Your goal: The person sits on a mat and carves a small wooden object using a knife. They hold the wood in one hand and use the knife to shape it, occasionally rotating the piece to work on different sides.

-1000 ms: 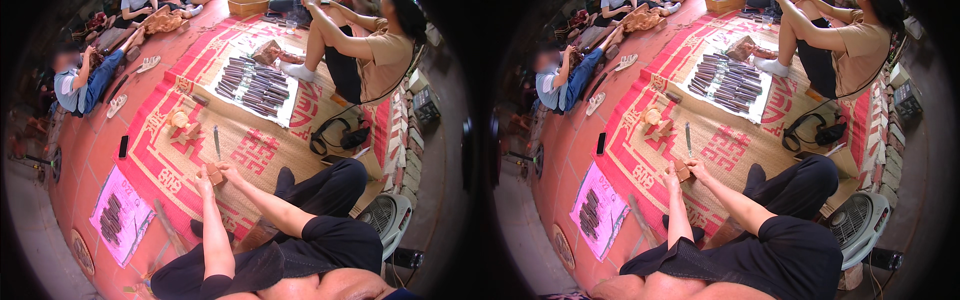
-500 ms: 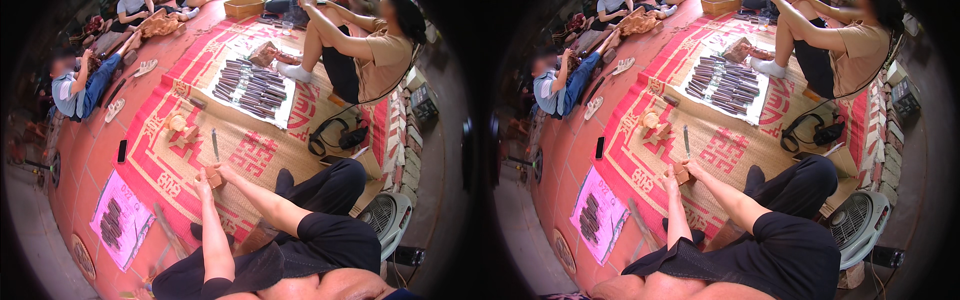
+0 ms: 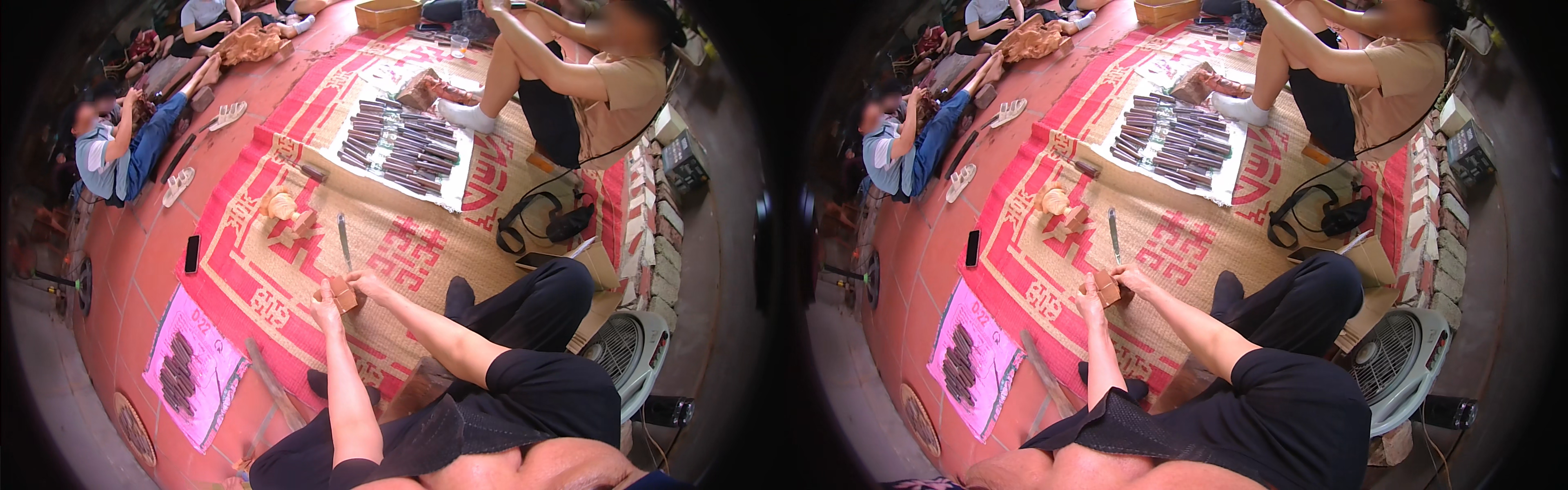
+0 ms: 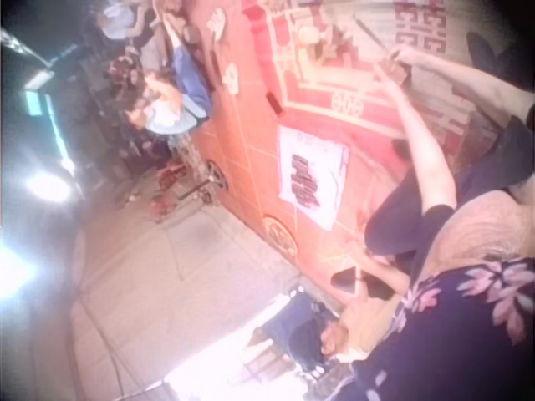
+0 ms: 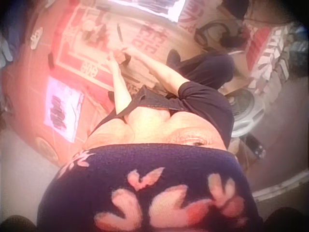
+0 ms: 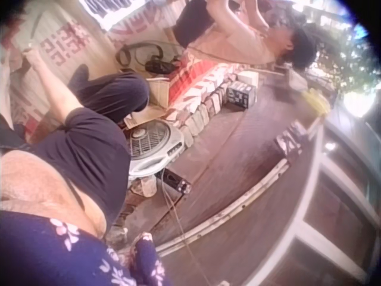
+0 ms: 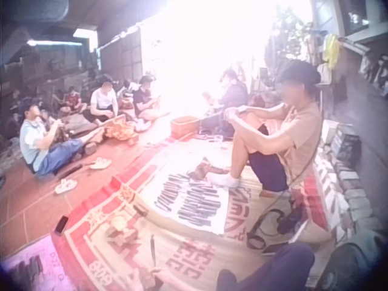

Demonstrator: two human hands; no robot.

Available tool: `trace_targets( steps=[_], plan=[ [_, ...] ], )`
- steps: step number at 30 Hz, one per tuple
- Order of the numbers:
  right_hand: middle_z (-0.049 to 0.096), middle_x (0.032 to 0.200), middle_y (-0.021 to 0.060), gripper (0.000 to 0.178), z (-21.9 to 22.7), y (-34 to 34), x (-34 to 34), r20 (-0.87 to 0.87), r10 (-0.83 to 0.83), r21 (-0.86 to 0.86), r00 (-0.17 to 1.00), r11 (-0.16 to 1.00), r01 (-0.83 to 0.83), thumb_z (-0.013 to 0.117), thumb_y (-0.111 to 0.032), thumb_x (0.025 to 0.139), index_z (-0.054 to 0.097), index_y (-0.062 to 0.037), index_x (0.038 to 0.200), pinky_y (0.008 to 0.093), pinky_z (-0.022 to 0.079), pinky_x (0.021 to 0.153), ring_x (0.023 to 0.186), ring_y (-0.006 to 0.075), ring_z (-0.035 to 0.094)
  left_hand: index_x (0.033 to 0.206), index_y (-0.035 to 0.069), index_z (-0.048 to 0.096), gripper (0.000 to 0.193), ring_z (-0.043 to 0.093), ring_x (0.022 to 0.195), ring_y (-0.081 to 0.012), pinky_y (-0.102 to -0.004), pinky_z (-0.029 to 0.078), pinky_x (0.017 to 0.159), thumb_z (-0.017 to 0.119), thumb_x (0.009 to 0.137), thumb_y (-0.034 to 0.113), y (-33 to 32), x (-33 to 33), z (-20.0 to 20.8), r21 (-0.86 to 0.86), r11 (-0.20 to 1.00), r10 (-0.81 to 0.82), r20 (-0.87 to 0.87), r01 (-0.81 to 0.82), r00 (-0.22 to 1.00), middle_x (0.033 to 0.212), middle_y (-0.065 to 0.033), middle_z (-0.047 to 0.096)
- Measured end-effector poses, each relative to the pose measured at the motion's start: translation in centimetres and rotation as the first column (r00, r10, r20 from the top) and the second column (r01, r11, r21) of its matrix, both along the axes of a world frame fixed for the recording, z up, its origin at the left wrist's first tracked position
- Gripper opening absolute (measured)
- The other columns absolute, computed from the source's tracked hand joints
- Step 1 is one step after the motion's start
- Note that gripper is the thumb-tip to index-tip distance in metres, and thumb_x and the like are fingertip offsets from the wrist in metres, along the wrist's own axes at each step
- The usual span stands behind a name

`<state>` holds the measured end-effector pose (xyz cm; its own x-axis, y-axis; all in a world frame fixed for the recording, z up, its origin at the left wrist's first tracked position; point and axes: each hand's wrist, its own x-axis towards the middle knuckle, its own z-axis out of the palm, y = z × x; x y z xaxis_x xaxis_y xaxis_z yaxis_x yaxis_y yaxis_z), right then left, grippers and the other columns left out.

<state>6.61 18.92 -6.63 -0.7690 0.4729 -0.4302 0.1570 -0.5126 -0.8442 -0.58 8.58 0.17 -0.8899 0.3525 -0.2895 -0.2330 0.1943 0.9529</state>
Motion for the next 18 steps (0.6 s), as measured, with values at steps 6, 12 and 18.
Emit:
trace_targets(
  steps=[6,12,18],
  plan=[
    [0.064,0.072,0.0001,0.011,-1.1,0.2,-1.6,-0.008,-0.052,0.073,0.999,0.996,0.052,0.06,-0.01,0.082,0.068,-0.0041,0.086,0.0238,0.045,0.055,0.063,0.0081,0.057,0.089,-0.002,0.059,0.043,0.06,0.069,-0.0151,-0.0281,0.05,0.062,0.064,0.088,0.041,0.3,0.2,0.0,-0.049,0.999,0.002,-0.027,-0.004,1.0,0.08,-0.0086,0.064],
    [0.063,0.073,-0.0001,0.011,1.7,-0.4,1.4,-0.02,-0.012,-0.007,1.0,1.0,0.011,0.058,-0.007,0.08,0.068,-0.0042,0.085,0.0219,0.045,0.06,0.066,0.008,0.058,0.088,-0.002,0.06,0.044,0.06,0.071,-0.016,-0.0288,0.05,0.064,0.064,0.087,0.042,-0.2,-0.3,-0.2,-0.103,0.995,0.002,-0.082,-0.011,0.997,0.08,-0.0083,0.064],
    [0.057,0.066,-0.0029,0.01,2.8,-1.2,2.0,-0.036,-0.091,-0.013,0.995,0.996,0.091,0.058,-0.008,0.08,0.067,-0.0053,0.084,0.0228,0.035,0.049,0.055,0.0057,0.047,0.087,-0.002,0.063,0.043,0.061,0.067,-0.0145,-0.0287,0.05,0.06,0.062,0.088,0.041,0.1,0.2,0.6,-0.085,0.996,-0.024,-0.038,0.02,0.999,0.078,-0.0081,0.065]
  ],
)
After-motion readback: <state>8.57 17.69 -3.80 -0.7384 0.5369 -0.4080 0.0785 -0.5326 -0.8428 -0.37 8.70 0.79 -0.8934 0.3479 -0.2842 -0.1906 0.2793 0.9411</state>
